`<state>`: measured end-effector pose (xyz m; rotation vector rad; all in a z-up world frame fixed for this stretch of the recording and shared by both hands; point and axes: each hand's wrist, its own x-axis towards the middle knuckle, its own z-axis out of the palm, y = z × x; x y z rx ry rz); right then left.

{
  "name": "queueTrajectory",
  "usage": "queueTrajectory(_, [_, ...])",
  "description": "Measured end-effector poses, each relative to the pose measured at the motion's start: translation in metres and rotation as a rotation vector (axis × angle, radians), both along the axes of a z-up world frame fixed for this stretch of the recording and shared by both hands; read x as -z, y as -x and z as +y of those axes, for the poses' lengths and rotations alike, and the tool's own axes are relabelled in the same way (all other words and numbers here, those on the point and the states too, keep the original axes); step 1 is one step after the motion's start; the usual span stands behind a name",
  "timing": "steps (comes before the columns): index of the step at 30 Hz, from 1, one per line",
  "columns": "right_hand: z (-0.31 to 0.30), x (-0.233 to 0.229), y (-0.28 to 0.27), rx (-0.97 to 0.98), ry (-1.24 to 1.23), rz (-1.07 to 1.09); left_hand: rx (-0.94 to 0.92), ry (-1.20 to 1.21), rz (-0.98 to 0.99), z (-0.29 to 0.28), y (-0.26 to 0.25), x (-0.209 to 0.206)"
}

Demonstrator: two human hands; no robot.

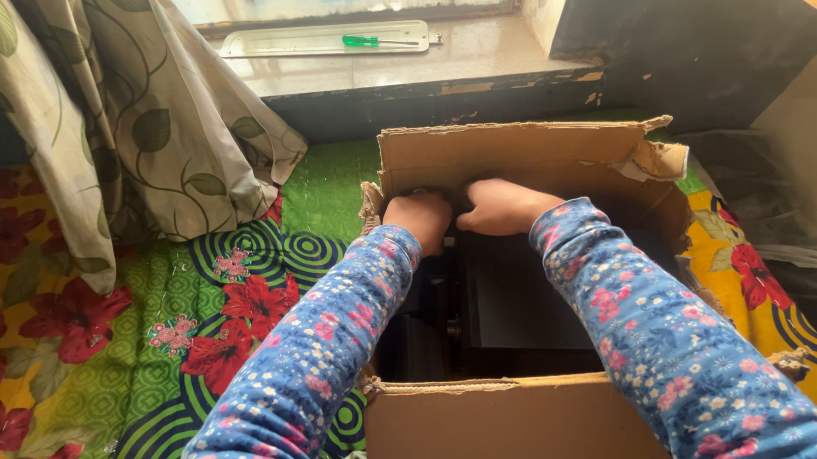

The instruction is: The person unboxes a VOX multimedia speaker system, removing the subwoofer, satellite speakers, and power cable from the packaging. They then wipe the satellite speakers with a cloth.

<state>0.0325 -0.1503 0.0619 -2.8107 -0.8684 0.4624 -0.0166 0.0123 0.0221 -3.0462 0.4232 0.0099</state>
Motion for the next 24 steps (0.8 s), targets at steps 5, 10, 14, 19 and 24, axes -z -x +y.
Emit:
queueTrajectory(5, [-0.002,0.001,-0.002,-0.007,0.039,-0.023,0.015,0.03,-0.047,0.003,0.002,-0.01])
queueTrajectory(10, [-0.002,-0.002,-0.001,-0.005,0.037,-0.036,0.007,0.057,-0.046,0.006,0.005,-0.021])
queueTrajectory(14, [-0.004,-0.003,0.0,-0.023,0.031,-0.043,0.001,0.08,-0.05,0.008,0.008,-0.028])
queueTrajectory(19, [-0.003,-0.006,0.005,-0.11,-0.12,-0.042,0.025,0.141,-0.098,0.009,0.012,-0.038])
queueTrajectory(24, [0.001,-0.014,0.017,-0.079,-0.097,-0.061,0.036,0.199,-0.106,0.01,0.018,-0.05])
